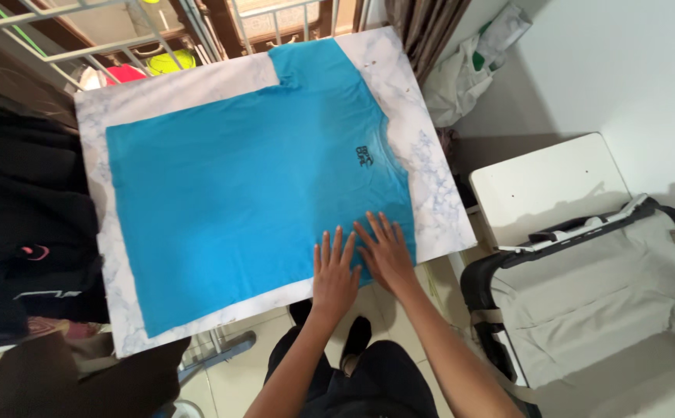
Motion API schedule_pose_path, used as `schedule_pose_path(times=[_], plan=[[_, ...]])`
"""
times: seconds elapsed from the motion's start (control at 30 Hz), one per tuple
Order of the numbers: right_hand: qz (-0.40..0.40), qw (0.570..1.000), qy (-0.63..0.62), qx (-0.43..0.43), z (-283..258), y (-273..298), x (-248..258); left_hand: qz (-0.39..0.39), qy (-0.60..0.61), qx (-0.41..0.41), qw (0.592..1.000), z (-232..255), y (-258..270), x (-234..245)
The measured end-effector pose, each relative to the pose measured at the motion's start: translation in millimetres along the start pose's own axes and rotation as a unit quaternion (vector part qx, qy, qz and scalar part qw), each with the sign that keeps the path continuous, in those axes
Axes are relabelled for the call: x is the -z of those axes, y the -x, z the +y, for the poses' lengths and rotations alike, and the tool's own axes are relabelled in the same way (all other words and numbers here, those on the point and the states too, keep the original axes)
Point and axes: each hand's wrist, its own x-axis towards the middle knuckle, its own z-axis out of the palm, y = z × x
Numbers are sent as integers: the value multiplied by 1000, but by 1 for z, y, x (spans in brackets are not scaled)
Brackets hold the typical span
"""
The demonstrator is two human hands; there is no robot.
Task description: The person by hand folds a blue t-shirt on a table and then places the folded item into an open suitcase.
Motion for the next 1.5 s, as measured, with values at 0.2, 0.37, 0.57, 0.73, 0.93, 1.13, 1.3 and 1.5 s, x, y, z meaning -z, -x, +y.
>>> schedule_pose_path(times=[0.2, 0.37, 0.57, 0.73, 0.93, 1.13, 1.3, 1.5], plan=[[-1, 983, 161, -93, 55, 11, -23, -153, 109, 44, 981, -56, 13, 2], [19, 985, 90, -144, 50, -14, -31, -46, -15, 143, 989, -145, 28, 44], [-78, 995, 30, -55, -20, -80, -39, 17, -134, 200, 970, -208, 32, 87], [-103, 992, 33, -68, -18, -101, -31, 35, -142, 232, 962, -221, 60, 90], [-93, 990, 93, -53, 23, -82, -22, 43, -171, 265, 948, -222, 86, 87], [-62, 997, 46, 1, 49, -66, -17, 51, -213, 343, 913, -214, 97, 75], [-121, 991, 51, -3, 56, -61, -16, 45, -212, 356, 909, -221, 99, 70], [-106, 994, 36, 12, 62, -52, -16, 38, -203, 350, 914, -219, 107, 66]])
